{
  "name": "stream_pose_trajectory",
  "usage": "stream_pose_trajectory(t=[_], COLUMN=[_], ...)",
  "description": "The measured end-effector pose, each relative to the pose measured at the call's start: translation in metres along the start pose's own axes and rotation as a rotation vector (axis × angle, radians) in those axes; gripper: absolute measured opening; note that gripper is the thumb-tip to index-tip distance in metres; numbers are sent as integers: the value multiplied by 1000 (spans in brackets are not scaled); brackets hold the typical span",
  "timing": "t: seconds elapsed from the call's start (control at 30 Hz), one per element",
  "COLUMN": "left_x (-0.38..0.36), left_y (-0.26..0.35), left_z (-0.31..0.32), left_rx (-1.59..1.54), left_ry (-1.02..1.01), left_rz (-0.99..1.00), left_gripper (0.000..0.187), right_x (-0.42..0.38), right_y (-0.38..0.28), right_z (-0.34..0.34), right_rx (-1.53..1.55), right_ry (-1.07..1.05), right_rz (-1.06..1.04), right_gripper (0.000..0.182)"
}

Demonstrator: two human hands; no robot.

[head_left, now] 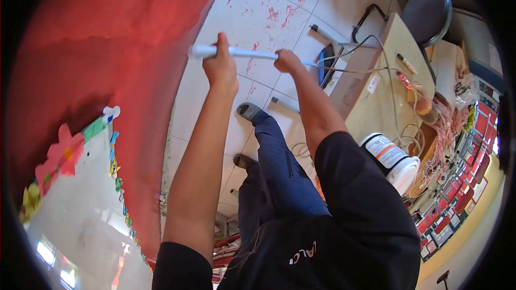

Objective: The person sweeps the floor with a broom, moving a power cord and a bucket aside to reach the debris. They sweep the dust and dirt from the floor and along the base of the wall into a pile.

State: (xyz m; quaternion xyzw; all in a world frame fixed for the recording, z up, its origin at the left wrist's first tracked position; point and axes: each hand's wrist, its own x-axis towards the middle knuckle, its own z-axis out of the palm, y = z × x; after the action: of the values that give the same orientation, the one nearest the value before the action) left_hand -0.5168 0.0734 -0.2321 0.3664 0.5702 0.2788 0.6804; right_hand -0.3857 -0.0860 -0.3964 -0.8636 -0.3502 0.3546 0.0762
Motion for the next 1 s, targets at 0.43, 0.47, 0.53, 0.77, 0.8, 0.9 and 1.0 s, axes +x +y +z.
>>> stream_pose_trajectory(t=[0.43, 0.47, 0.53, 0.77, 0.8, 0.9, 1.0], left_x=[-116, -136, -157, -118, -109, -101, -116], left_y=[149, 164, 189, 95, 58, -36, -12], left_z=[-133, -148, -164, -139, -124, -86, -106], left_rx=[399, 502, 315, -96, -93, -200, -135], left_ry=[-32, -132, -295, -303, -331, -320, -108], left_rz=[603, 715, 825, 176, 79, -102, -41], left_gripper=[32, 35, 39, 23, 21, 9, 24], right_x=[-31, -55, -83, -30, -8, 21, 11], right_y=[-200, -214, -237, -134, -93, -18, -38], right_z=[-28, -27, -39, -77, -70, -32, 22], right_rx=[140, 208, 292, -50, -91, -124, -7], right_ry=[-318, -263, -127, -9, 24, 16, 220], right_rz=[-527, -562, -582, -338, -394, -460, -520], right_gripper=[21, 16, 11, 15, 14, 10, 10])
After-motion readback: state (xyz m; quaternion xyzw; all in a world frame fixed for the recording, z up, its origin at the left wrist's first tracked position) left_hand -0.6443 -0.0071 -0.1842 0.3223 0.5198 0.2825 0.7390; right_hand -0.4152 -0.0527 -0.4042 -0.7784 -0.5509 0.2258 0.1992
